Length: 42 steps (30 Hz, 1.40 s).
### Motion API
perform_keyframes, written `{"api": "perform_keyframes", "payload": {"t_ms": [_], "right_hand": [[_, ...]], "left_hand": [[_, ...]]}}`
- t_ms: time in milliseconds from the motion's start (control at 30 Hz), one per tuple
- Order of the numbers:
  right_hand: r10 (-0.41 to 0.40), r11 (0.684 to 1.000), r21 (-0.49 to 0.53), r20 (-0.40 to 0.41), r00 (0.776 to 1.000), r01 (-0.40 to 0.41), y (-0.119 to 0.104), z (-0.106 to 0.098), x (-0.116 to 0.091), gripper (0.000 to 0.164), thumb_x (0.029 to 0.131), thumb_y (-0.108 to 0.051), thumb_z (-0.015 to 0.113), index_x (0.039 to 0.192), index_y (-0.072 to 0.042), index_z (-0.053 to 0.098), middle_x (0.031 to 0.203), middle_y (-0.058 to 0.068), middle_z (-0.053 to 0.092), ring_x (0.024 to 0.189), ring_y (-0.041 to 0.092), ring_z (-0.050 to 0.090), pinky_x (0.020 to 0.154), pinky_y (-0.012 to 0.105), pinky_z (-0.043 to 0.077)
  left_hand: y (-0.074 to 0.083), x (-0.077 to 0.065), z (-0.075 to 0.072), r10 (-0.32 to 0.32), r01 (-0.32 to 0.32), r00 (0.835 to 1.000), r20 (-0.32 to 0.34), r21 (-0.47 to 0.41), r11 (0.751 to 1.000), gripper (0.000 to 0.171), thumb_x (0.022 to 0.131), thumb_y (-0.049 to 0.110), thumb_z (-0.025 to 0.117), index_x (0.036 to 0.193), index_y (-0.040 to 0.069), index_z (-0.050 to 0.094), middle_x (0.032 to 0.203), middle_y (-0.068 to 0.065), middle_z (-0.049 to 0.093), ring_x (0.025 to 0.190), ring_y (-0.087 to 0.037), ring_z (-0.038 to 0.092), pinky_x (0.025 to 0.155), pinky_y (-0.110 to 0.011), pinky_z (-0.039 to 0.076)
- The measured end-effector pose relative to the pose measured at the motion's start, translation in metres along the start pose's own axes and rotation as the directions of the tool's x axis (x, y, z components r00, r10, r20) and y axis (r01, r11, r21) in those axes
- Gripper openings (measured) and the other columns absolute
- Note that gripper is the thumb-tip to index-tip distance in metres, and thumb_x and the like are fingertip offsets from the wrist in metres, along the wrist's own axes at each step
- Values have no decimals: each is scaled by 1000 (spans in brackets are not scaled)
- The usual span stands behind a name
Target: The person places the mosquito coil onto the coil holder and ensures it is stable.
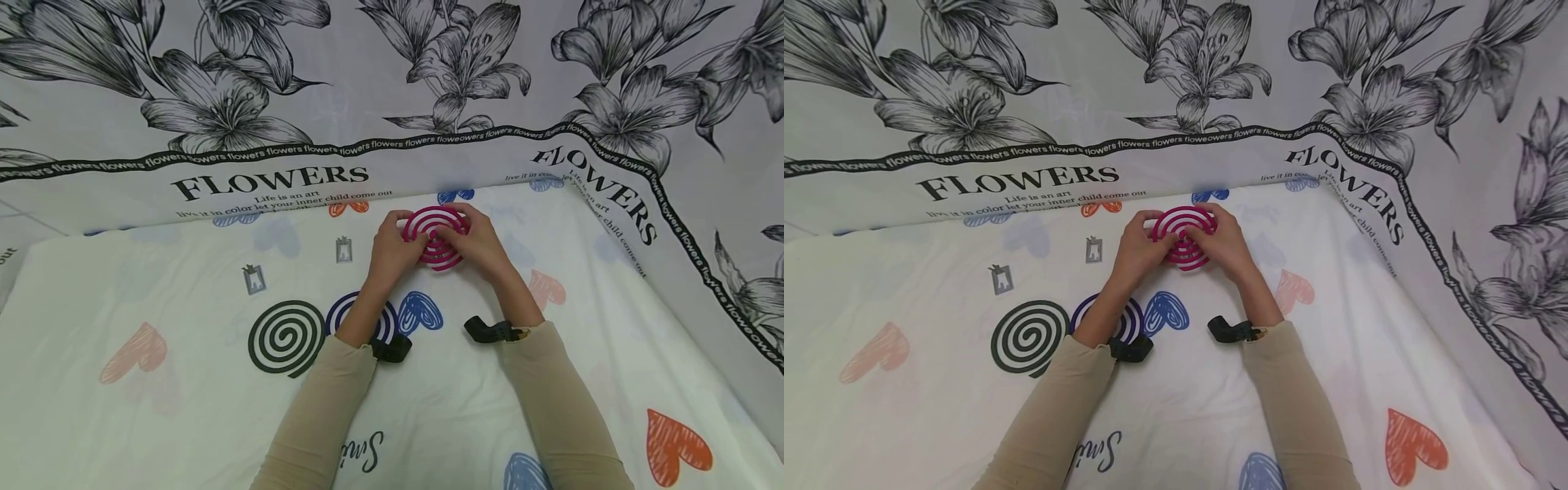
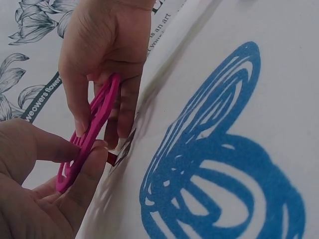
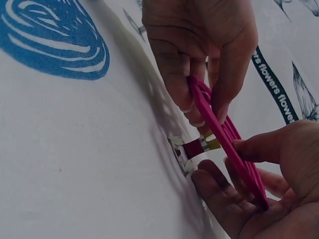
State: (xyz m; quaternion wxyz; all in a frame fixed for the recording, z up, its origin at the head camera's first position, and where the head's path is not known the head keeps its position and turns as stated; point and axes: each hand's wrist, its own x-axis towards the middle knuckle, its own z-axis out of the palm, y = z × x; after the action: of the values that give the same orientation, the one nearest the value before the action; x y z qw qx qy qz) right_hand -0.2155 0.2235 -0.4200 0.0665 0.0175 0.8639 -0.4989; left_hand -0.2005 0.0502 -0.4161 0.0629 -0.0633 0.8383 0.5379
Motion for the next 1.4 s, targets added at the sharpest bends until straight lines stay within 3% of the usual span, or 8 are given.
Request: {"api": "perform_keyframes", "payload": {"t_ms": [667, 900, 1400], "right_hand": [[57, 998, 10, -7, 998, -57, 2, 4, 0, 62, 100, -29, 74, 156, -16, 51, 145, 19, 64, 130, 36, 67, 108, 48, 59], [118, 991, 54, 18, 993, -119, -1, 3, -1, 61, 101, -27, 73, 156, -19, 50, 153, 16, 60, 135, 35, 64, 106, 48, 59], [143, 988, 54, 41, 989, -145, -3, 3, -1, 59, 102, -27, 71, 156, -15, 50, 156, 17, 56, 138, 36, 61, 110, 48, 57]], "left_hand": [[-3, 1, 0, -14, 14, 1000, 0, -2, 1000, 60, 96, 23, 77, 150, 14, 51, 147, -15, 62, 137, -33, 63, 105, -43, 60], [-5, 3, -1, 1, -1, 1000, -10, -9, 1000, 60, 97, 24, 76, 151, 15, 51, 147, -15, 62, 137, -33, 63, 106, -44, 60], [-6, 4, 1, 1, -1, 1000, -19, -2, 1000, 54, 98, 25, 76, 146, 15, 56, 135, -15, 70, 123, -30, 71, 98, -40, 64]]}}
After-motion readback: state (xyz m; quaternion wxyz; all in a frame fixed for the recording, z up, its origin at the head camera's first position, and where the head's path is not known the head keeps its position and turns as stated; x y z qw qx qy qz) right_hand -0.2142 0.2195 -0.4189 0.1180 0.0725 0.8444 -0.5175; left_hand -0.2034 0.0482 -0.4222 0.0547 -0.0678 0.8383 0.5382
